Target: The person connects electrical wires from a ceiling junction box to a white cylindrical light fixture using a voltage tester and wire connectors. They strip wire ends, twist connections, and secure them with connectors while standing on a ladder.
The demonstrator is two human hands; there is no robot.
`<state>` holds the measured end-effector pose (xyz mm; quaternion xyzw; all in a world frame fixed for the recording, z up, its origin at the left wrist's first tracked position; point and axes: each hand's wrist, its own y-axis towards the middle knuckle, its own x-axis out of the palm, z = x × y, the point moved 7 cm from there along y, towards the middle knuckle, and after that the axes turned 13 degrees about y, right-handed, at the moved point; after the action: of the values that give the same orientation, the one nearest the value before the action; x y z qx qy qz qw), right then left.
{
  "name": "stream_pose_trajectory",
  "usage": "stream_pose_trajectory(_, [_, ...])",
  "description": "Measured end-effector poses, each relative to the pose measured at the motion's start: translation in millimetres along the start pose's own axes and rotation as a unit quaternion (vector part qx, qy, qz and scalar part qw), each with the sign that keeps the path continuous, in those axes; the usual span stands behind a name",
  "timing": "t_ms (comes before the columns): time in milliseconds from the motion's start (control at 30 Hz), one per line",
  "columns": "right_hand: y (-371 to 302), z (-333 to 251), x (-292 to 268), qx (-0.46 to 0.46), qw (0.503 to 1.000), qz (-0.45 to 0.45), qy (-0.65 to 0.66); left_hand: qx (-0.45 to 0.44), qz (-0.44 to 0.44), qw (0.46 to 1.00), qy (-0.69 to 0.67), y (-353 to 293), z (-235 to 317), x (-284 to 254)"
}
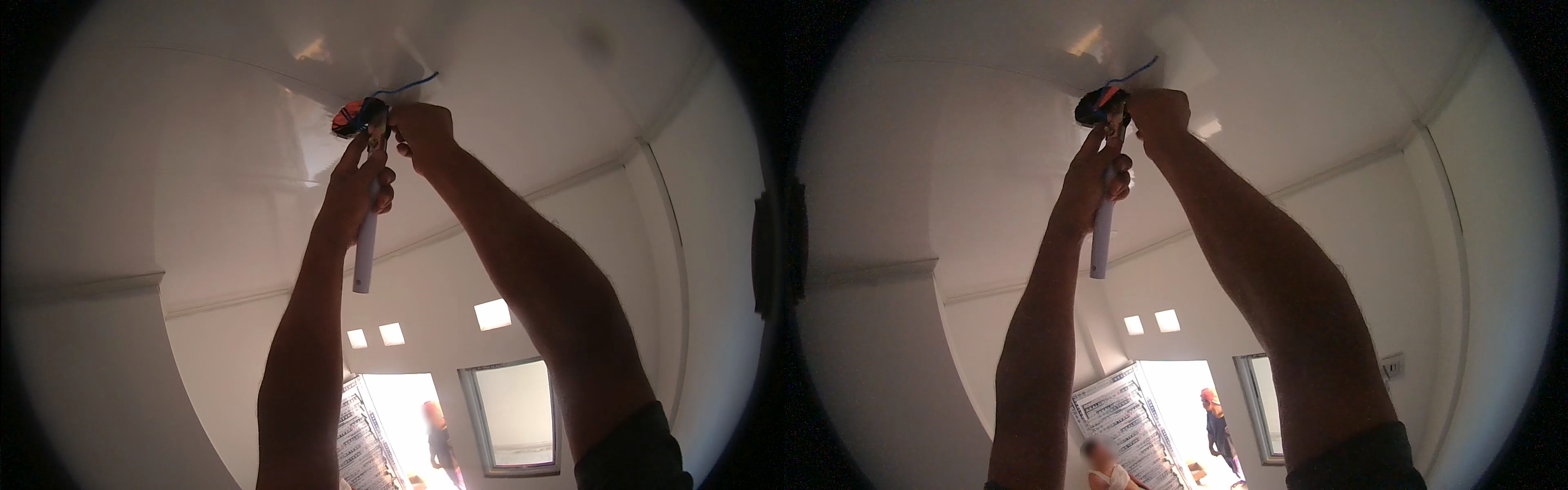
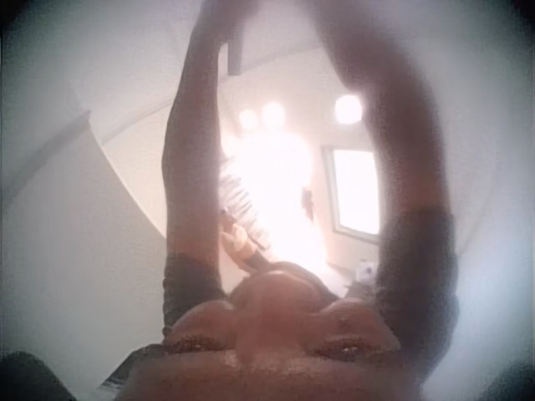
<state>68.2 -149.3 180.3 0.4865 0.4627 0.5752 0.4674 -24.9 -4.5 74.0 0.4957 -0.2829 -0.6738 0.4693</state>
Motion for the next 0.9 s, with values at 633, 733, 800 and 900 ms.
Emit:
stream_pose_trajectory(633, [-60, -46, 42, 0.308, 0.882, 0.070, 0.351, 0.024, 0.075, 0.989, 0.125, 7, -18, -38])
stream_pose_trajectory(733, [-55, -42, 44, 0.287, 0.908, 0.038, 0.304, 0.033, 0.074, 0.987, 0.137, 4, -21, -45])
stream_pose_trajectory(800, [-47, -39, 39, 0.252, 0.942, 0.018, 0.218, 0.006, 0.080, 0.984, 0.158, 2, -24, -49])
stream_pose_trajectory(900, [-34, -41, 28, 0.116, 0.993, 0.026, -0.015, 0.020, 0.060, 0.989, 0.136, 1, -27, -45])
